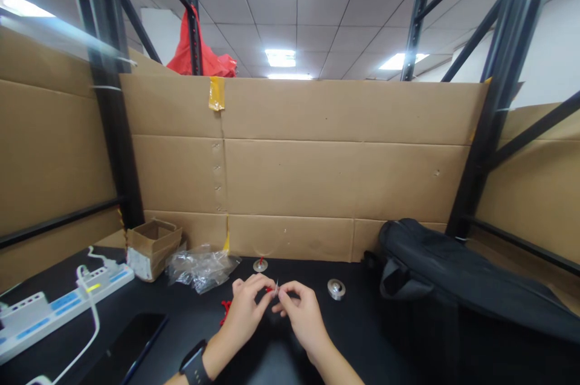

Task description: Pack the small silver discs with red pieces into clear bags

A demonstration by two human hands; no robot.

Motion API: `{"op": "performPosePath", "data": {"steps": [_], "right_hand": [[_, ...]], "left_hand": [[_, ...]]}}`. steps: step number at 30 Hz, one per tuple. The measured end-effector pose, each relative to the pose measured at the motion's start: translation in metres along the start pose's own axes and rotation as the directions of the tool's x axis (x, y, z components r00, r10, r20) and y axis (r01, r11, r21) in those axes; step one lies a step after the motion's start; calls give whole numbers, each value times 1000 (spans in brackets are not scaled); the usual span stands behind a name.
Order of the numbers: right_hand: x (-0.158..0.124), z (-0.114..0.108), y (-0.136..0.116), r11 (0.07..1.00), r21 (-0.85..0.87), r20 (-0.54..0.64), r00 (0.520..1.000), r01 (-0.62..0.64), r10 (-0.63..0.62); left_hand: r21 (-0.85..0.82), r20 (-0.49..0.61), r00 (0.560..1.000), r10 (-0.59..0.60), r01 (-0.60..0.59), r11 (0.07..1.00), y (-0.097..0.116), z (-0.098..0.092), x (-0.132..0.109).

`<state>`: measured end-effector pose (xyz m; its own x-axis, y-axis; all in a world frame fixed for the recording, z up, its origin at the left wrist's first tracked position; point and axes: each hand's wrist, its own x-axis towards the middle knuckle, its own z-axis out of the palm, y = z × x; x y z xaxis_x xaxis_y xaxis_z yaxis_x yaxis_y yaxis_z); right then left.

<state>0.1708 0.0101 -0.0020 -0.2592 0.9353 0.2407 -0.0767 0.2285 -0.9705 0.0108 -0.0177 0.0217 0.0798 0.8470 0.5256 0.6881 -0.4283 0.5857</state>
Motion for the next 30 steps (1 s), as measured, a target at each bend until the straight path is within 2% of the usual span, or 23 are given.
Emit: {"op": "performPosePath", "data": {"steps": [7,12,15,18,24,30], "right_hand": [[1,-7,-4,972,-179,80,987,154,-142],[-1,-10,-13,856,-429,110,957,290,-269],[-3,-11,-16,794,-505,169,940,339,-295],[-4,-11,-16,762,-549,207,939,344,-274],[-3,-14,-13,750,-572,197,944,331,-266],[-3,-17,-12,739,-592,210,947,321,-243]], "left_hand": [[-59,64,998,2,2,998,0,1,-1],[-201,89,996,10,8,979,1,-3,0],[-239,144,988,59,-23,971,3,-8,0],[-221,184,979,90,-48,974,6,-12,0],[-148,197,979,60,-31,989,3,-12,-1],[6,240,969,65,-68,998,-2,-2,-6]]}}
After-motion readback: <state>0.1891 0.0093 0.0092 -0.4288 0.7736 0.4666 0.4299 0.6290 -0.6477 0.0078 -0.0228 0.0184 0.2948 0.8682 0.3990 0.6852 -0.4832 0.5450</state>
